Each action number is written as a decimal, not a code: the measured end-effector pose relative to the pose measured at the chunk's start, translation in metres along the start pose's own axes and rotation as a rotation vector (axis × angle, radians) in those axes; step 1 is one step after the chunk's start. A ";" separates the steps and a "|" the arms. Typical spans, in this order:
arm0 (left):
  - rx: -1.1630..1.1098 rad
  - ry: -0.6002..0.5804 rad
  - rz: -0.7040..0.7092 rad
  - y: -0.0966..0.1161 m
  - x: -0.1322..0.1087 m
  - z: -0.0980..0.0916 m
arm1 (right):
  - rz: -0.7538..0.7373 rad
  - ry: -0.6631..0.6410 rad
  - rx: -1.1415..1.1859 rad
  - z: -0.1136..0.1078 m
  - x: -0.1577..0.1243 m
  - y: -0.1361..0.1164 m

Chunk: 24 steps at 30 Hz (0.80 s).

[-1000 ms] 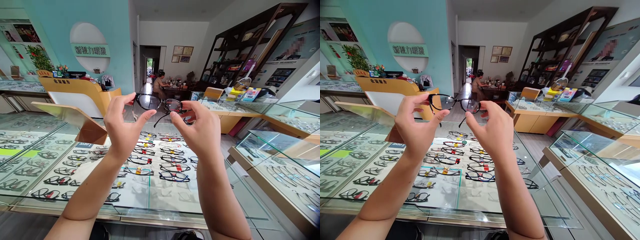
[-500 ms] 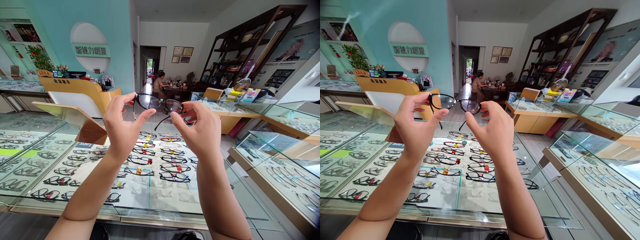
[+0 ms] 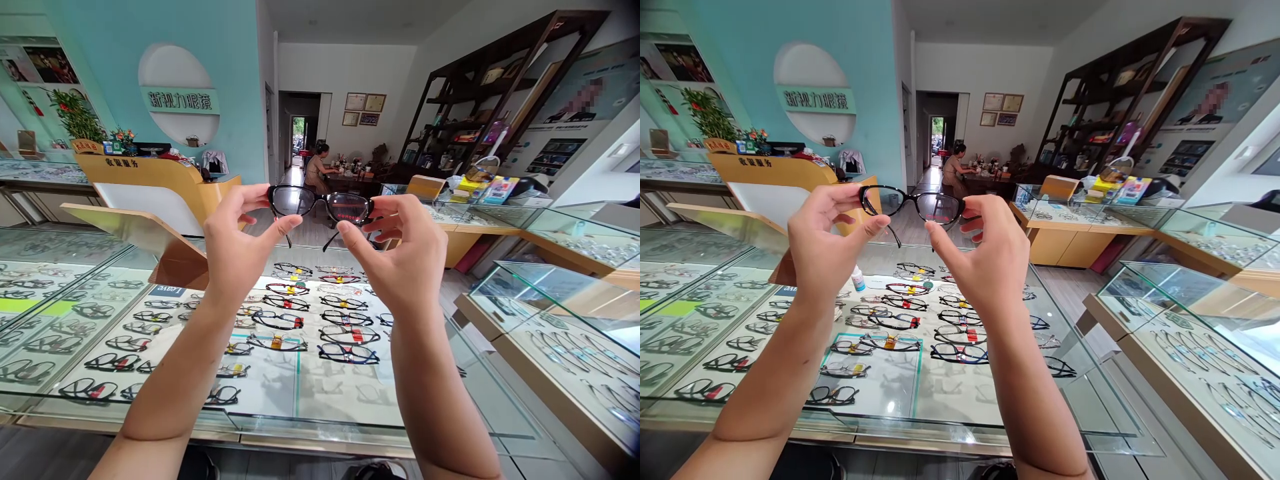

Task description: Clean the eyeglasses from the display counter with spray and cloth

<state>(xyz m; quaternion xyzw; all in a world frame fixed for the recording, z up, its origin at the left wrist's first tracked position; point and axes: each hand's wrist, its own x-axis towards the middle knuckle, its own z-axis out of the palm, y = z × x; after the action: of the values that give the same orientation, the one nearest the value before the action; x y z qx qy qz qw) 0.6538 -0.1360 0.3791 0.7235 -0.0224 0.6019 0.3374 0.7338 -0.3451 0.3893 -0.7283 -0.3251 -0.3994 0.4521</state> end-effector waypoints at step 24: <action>-0.253 -0.182 -0.233 -0.021 0.014 -0.007 | -0.141 0.090 0.059 0.000 -0.003 0.001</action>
<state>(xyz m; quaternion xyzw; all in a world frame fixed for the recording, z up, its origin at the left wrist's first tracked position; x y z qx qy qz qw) 0.6604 -0.1111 0.3821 0.7244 -0.0444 0.4833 0.4896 0.7336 -0.3459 0.3861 -0.6714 -0.3667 -0.4527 0.4580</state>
